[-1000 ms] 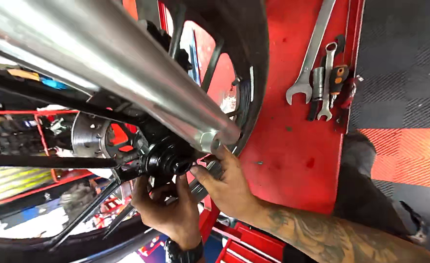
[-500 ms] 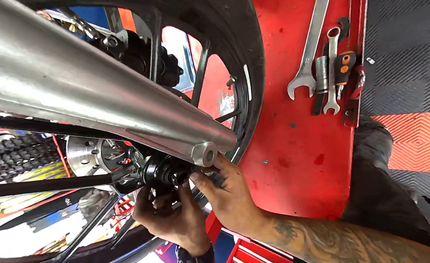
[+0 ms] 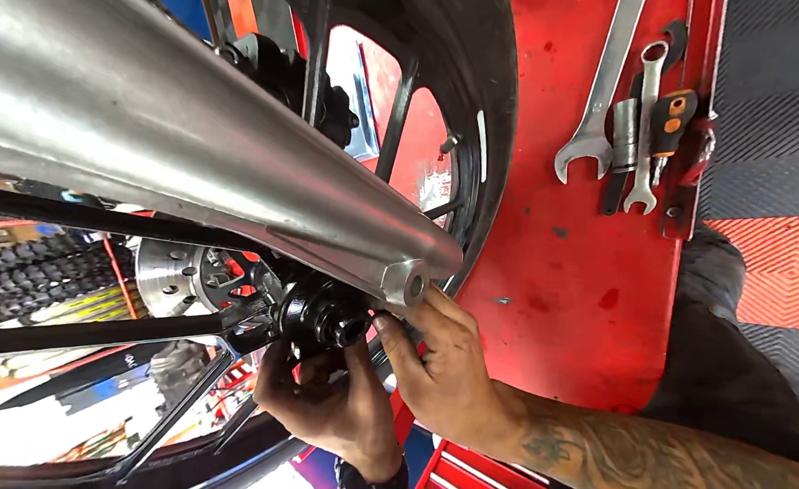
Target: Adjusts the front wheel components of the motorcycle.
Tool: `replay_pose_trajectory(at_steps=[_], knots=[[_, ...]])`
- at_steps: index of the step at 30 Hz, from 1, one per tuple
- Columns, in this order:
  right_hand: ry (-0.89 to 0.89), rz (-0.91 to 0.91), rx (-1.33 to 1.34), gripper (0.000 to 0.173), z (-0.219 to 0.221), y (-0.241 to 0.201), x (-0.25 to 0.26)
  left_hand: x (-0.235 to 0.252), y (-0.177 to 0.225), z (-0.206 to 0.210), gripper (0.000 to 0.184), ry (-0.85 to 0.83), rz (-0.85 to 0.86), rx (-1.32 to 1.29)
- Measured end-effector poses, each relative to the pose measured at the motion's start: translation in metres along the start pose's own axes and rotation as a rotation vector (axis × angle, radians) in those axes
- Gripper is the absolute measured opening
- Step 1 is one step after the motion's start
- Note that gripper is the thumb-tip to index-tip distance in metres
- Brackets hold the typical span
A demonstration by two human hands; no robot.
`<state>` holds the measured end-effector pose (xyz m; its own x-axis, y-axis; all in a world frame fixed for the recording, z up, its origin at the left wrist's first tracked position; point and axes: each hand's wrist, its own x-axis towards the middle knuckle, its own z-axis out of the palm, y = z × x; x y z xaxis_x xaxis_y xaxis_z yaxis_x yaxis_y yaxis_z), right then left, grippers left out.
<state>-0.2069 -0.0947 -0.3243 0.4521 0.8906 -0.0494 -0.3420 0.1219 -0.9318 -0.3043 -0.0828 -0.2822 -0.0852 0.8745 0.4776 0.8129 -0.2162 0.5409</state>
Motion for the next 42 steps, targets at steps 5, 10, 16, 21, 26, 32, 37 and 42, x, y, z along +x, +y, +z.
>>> replay_pose_trajectory(at_steps=[5, 10, 16, 21, 26, 32, 37, 42], knots=[[0.011, 0.015, -0.028, 0.017, -0.001, -0.004, 0.000, -0.006, 0.005, 0.001, 0.053, 0.106, 0.115, 0.090], [-0.011, 0.018, -0.027, 0.019, -0.005, -0.007, 0.000, -0.001, -0.008, -0.005, 0.025, 0.087, 0.261, 0.169], [-0.058, -0.017, -0.126, 0.022, -0.010, -0.010, -0.001, 0.004, -0.010, -0.010, 0.016, 0.056, 0.443, 0.274], [-0.099, -0.040, -0.207, 0.024, -0.015, -0.013, 0.003, 0.006, -0.005, -0.012, 0.009, 0.046, 0.466, 0.315], [-0.052, -0.146, -0.166, 0.022, -0.013, -0.010, 0.012, 0.006, 0.003, -0.012, 0.013, 0.035, 0.427, 0.360], [-0.095, -0.177, -0.120, 0.023, -0.013, -0.007, 0.014, 0.000, 0.004, -0.007, 0.011, 0.074, 0.302, 0.233], [-0.108, -0.146, -0.128, 0.022, -0.013, -0.014, 0.015, -0.003, -0.003, -0.003, 0.013, 0.093, 0.305, 0.164], [-0.090, -0.176, -0.221, 0.023, -0.009, -0.024, 0.013, -0.004, -0.007, 0.002, 0.013, 0.123, 0.317, 0.133]])
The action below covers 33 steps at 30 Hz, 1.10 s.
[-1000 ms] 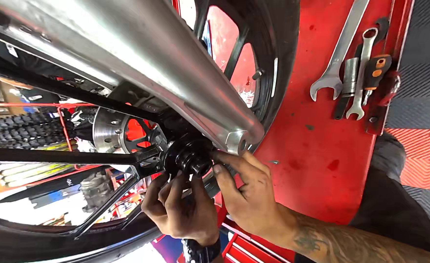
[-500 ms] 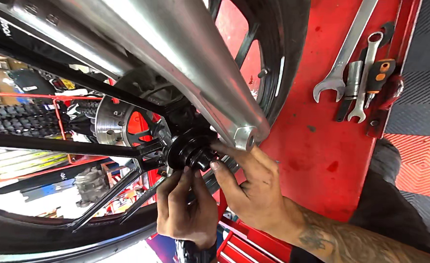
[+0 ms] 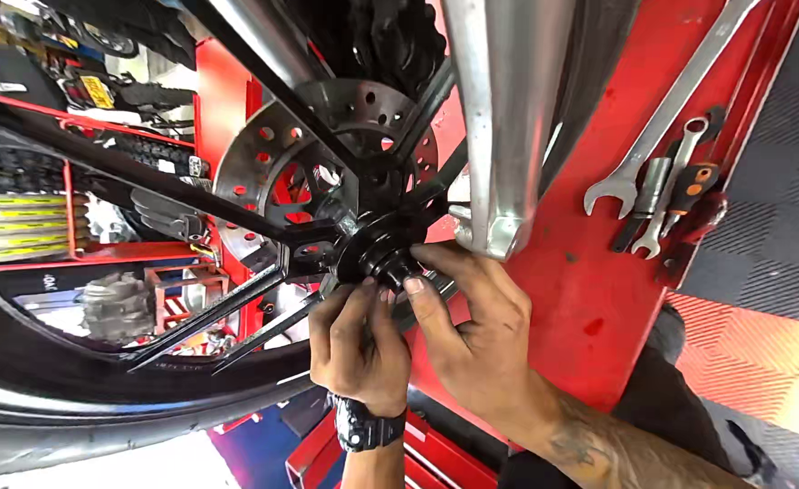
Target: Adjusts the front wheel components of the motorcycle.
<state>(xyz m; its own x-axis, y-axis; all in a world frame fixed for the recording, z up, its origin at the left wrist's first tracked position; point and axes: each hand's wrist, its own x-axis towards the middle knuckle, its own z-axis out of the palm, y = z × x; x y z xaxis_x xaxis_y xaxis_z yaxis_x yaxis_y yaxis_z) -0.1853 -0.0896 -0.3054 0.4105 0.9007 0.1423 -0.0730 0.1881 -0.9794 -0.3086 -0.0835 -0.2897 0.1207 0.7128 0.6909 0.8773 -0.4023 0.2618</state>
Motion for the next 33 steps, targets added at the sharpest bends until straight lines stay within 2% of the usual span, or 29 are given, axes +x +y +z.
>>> replay_pose_trajectory(at_steps=[8, 13, 16, 20, 26, 33], knots=[[-0.052, -0.171, -0.178, 0.025, -0.002, -0.003, 0.002, 0.002, -0.005, -0.008, 0.014, -0.057, 0.093, 0.072], [-0.051, -0.061, -0.122, 0.040, 0.004, -0.009, -0.005, 0.003, -0.006, -0.009, 0.016, -0.061, 0.092, 0.048], [0.046, 0.035, -0.022, 0.047, 0.013, -0.011, -0.008, 0.002, -0.008, -0.007, 0.015, -0.039, 0.099, 0.040], [0.131, 0.069, 0.040, 0.047, 0.022, -0.015, -0.008, 0.003, -0.009, -0.008, 0.015, -0.050, 0.113, 0.044], [0.168, 0.072, 0.006, 0.044, 0.024, -0.017, -0.008, 0.005, -0.012, -0.007, 0.014, -0.046, 0.125, 0.004], [0.202, -0.042, -0.041, 0.040, 0.028, -0.012, -0.009, 0.006, -0.014, -0.009, 0.015, -0.077, 0.106, -0.011]])
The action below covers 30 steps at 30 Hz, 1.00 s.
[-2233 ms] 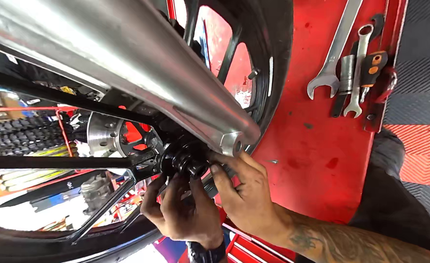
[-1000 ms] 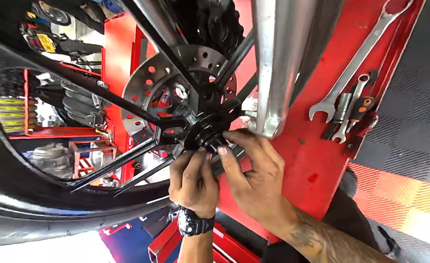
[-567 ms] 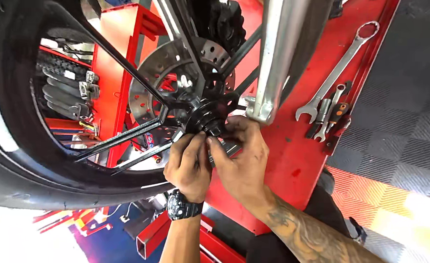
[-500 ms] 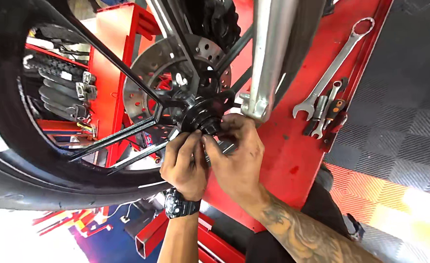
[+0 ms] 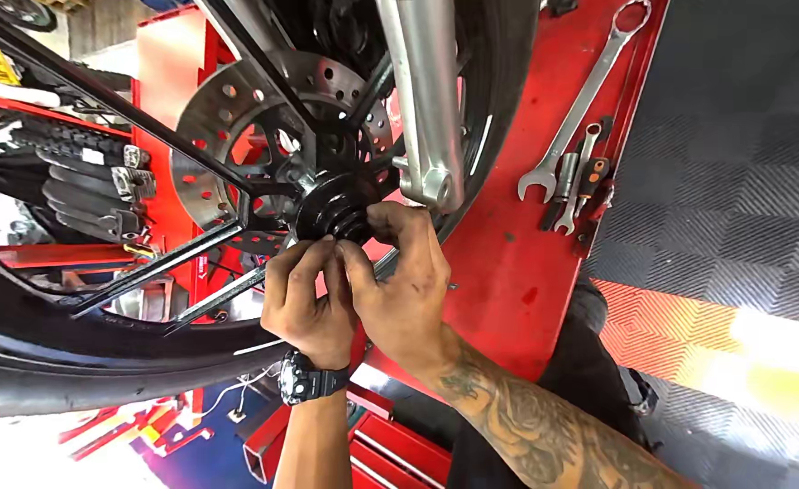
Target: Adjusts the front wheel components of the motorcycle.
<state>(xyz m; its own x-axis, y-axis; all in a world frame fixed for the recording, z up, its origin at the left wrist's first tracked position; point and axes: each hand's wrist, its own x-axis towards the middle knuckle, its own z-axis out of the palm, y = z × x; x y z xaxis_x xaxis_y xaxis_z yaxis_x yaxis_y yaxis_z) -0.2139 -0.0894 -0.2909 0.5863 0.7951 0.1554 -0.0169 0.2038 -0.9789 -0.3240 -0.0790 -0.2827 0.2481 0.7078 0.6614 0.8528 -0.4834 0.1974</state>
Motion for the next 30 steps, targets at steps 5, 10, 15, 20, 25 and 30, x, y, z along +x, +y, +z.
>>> replay_pose_trajectory(at_steps=[5, 10, 15, 20, 25, 30], knots=[[0.031, 0.012, 0.020, 0.042, 0.002, 0.004, 0.000, 0.000, 0.001, 0.001, 0.016, 0.001, -0.010, -0.002], [0.025, 0.009, 0.028, 0.038, 0.003, 0.006, 0.000, 0.001, 0.007, 0.002, 0.016, 0.008, -0.018, 0.046], [-0.031, -0.053, 0.016, 0.036, 0.001, 0.014, -0.002, 0.003, 0.017, 0.001, 0.014, 0.023, -0.054, 0.100], [-0.086, -0.083, -0.003, 0.038, -0.003, 0.019, 0.000, 0.003, 0.019, 0.001, 0.011, 0.040, -0.104, 0.050], [-0.103, -0.132, -0.018, 0.036, -0.005, 0.022, 0.004, 0.011, 0.023, -0.005, 0.009, 0.000, -0.156, 0.040], [-0.126, -0.182, -0.079, 0.035, -0.008, 0.023, 0.008, 0.019, 0.026, -0.010, 0.007, -0.057, -0.218, 0.004]])
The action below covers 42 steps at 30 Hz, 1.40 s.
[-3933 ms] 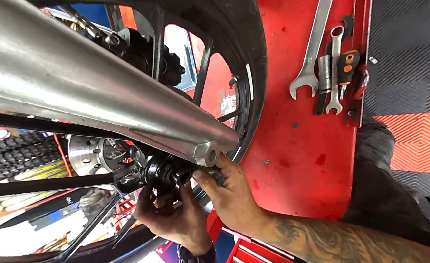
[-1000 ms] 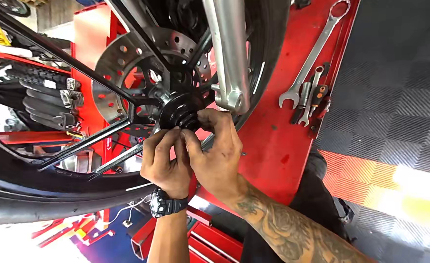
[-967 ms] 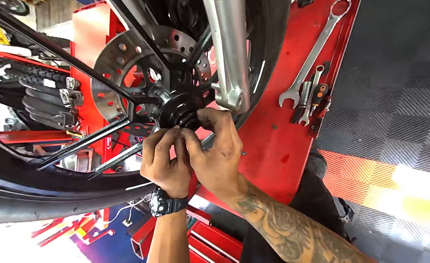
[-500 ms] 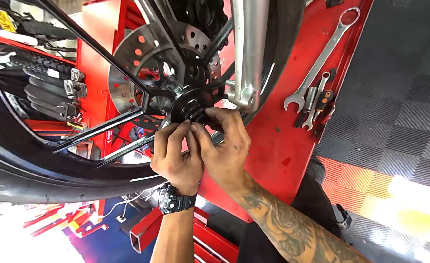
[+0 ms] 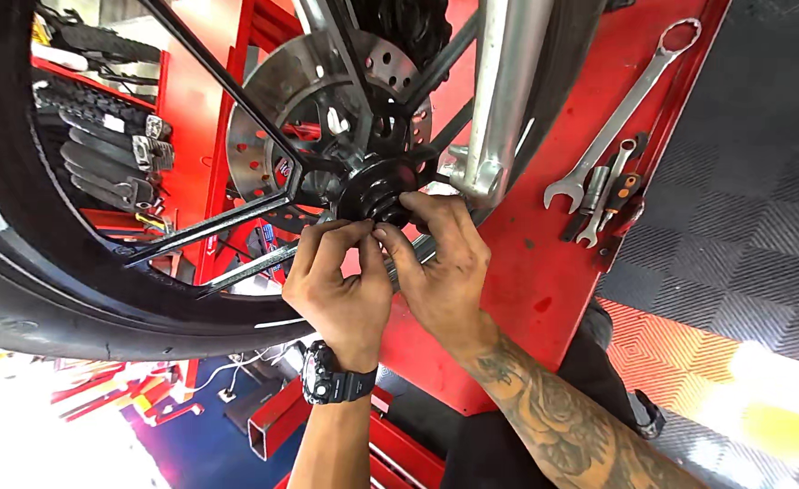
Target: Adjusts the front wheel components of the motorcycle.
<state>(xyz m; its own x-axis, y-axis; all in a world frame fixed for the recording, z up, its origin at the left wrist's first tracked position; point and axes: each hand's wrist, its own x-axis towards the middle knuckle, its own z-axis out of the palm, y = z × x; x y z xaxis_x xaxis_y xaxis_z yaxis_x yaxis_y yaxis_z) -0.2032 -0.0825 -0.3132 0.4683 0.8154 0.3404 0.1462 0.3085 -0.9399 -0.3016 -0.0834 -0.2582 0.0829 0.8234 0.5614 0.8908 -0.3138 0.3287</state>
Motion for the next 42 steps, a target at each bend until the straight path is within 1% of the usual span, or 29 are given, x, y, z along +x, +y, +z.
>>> replay_pose_trajectory(at_steps=[3, 5, 7, 10, 15, 21, 28, 32, 37, 42], knots=[[-0.020, -0.067, -0.069, 0.035, -0.002, 0.004, 0.001, -0.001, -0.002, 0.002, 0.010, 0.014, -0.001, -0.028], [-0.028, -0.106, -0.099, 0.035, -0.003, 0.006, 0.002, -0.004, -0.004, 0.005, 0.013, 0.029, 0.033, -0.026], [-0.039, -0.124, -0.124, 0.036, -0.004, 0.008, 0.003, -0.004, -0.006, 0.008, 0.015, 0.046, 0.072, -0.012], [-0.059, -0.128, -0.140, 0.036, -0.005, 0.008, 0.005, -0.003, -0.006, 0.007, 0.015, 0.033, 0.084, 0.001], [-0.091, -0.158, -0.171, 0.035, -0.007, 0.009, 0.006, -0.001, -0.001, 0.003, 0.016, -0.011, 0.097, 0.080], [-0.130, -0.209, -0.234, 0.038, -0.009, 0.010, 0.005, -0.001, 0.002, -0.002, 0.018, -0.043, 0.165, 0.221], [-0.098, -0.247, -0.223, 0.039, -0.003, 0.017, 0.001, 0.000, -0.011, -0.003, 0.019, -0.051, 0.257, 0.227], [-0.088, -0.262, -0.225, 0.039, -0.001, 0.020, 0.001, 0.002, -0.010, -0.002, 0.023, -0.079, 0.249, 0.236], [-0.024, -0.236, -0.119, 0.037, 0.003, 0.023, 0.000, 0.006, -0.009, -0.005, 0.024, -0.112, 0.260, 0.243], [0.012, -0.126, 0.132, 0.037, 0.008, 0.026, 0.000, 0.011, -0.009, -0.012, 0.027, -0.195, 0.281, 0.303]])
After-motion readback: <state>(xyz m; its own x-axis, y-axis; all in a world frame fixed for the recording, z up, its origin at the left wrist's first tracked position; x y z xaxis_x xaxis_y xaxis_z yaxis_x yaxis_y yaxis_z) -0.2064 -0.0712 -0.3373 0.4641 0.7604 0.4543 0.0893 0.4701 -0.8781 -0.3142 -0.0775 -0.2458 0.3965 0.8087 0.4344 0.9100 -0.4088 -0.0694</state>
